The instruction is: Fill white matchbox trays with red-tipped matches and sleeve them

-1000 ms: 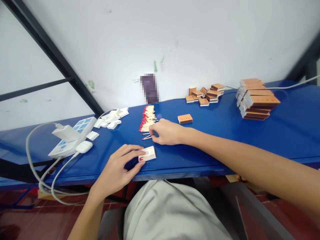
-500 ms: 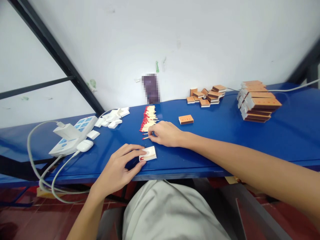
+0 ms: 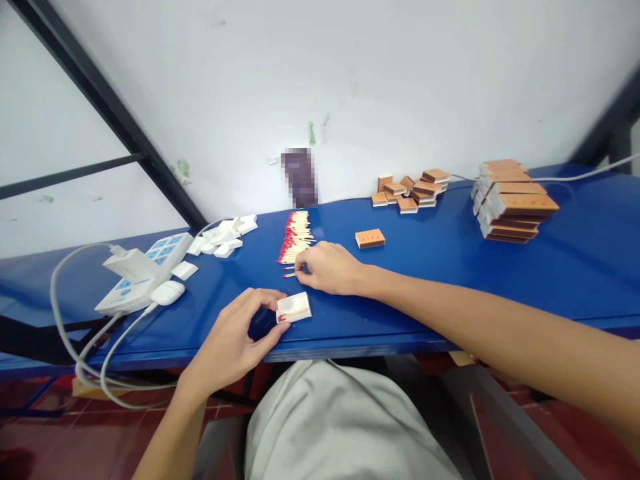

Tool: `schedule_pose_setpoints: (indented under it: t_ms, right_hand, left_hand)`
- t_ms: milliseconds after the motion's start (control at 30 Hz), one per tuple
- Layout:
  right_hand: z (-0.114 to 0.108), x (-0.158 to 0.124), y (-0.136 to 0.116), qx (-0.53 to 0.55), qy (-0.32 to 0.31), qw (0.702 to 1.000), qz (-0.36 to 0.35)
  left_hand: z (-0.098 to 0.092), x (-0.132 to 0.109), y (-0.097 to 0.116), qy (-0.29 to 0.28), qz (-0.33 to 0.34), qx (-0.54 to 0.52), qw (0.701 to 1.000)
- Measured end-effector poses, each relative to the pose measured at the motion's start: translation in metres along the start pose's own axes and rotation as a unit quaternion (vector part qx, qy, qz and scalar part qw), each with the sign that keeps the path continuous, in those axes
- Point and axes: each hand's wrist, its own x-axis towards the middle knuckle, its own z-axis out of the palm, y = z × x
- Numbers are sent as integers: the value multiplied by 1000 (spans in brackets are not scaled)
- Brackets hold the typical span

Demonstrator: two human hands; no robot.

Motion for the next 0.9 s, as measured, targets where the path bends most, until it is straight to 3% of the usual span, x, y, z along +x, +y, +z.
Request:
schedule_pose_setpoints:
  t_ms: [267,533,900]
  right_hand:
    - [0,-1,0,0,10,1000,-2]
    - [-1,-2,-2,11,30,999,-4]
    - [-3,-3,-4,-22,-3,1000,1]
  left_hand:
    - [2,1,1,30,11,-27,999]
    - [-1,2,3,-6,11,6,1000]
    - [-2,1,1,-20,25,22,999]
